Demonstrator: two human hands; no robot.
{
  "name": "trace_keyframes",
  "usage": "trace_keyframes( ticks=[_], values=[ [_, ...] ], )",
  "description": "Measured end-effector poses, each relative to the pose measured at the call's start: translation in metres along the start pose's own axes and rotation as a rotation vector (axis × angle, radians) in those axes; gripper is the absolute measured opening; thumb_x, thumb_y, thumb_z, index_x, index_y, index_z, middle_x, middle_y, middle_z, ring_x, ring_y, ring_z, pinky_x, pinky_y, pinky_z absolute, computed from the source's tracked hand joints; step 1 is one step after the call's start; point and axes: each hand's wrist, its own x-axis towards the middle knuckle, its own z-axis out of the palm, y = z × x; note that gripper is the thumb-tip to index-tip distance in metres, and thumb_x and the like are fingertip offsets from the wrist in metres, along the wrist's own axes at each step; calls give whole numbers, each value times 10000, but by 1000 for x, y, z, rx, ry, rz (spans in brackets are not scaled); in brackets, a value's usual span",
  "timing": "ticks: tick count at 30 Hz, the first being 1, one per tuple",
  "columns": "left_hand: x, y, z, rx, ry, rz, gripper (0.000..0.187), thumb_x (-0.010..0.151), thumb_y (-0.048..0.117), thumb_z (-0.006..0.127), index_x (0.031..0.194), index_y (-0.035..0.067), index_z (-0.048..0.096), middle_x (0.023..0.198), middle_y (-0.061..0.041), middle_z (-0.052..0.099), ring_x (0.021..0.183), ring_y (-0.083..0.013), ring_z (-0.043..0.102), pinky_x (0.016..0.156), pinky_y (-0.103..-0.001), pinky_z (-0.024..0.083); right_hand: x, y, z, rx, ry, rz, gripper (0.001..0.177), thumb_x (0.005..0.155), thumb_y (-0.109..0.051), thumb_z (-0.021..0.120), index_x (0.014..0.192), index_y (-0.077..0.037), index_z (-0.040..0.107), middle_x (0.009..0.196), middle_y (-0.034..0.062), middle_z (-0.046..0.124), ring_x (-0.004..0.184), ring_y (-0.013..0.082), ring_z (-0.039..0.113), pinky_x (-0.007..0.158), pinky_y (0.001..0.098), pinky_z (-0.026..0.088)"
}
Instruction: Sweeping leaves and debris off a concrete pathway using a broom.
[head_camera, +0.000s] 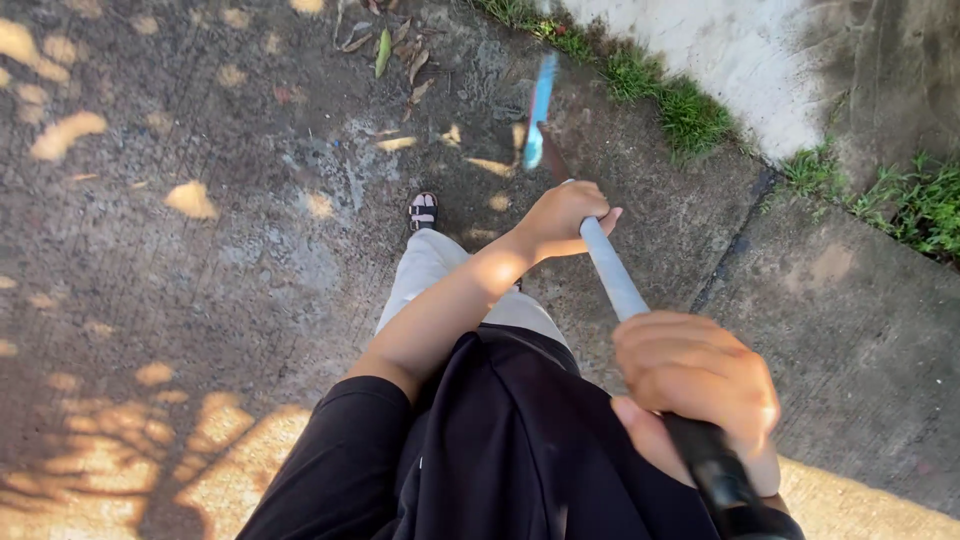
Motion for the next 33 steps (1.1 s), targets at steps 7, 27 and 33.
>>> trace_keyframes(
  ticks=[7,27,33],
  values=[
    [-86,-94,-170,395,37,-105,438,988,244,623,568,138,564,566,-32,542,555,-252,597,516,-407,441,87,51,73,262,173,110,330,887,-162,569,619,-66,402,569,95,429,482,291,485,600,425,526],
    [9,-169,-122,-377,134,-19,360,923,112,759,597,76,610,640,-61,649,601,-247,628,669,-286,523,141,128,108,164,110,166,381,945,-72,575,590,-63,440,529,126,443,439,402,473,393,428,361],
    [73,-84,-138,-419,-138,56,523,1008,117,599,559,133,332,481,15,300,455,-155,344,636,-265,421,124,85,82,-181,256,63,204,876,-159,687,702,-94,603,688,61,628,631,335,696,622,483,610]
  ],
)
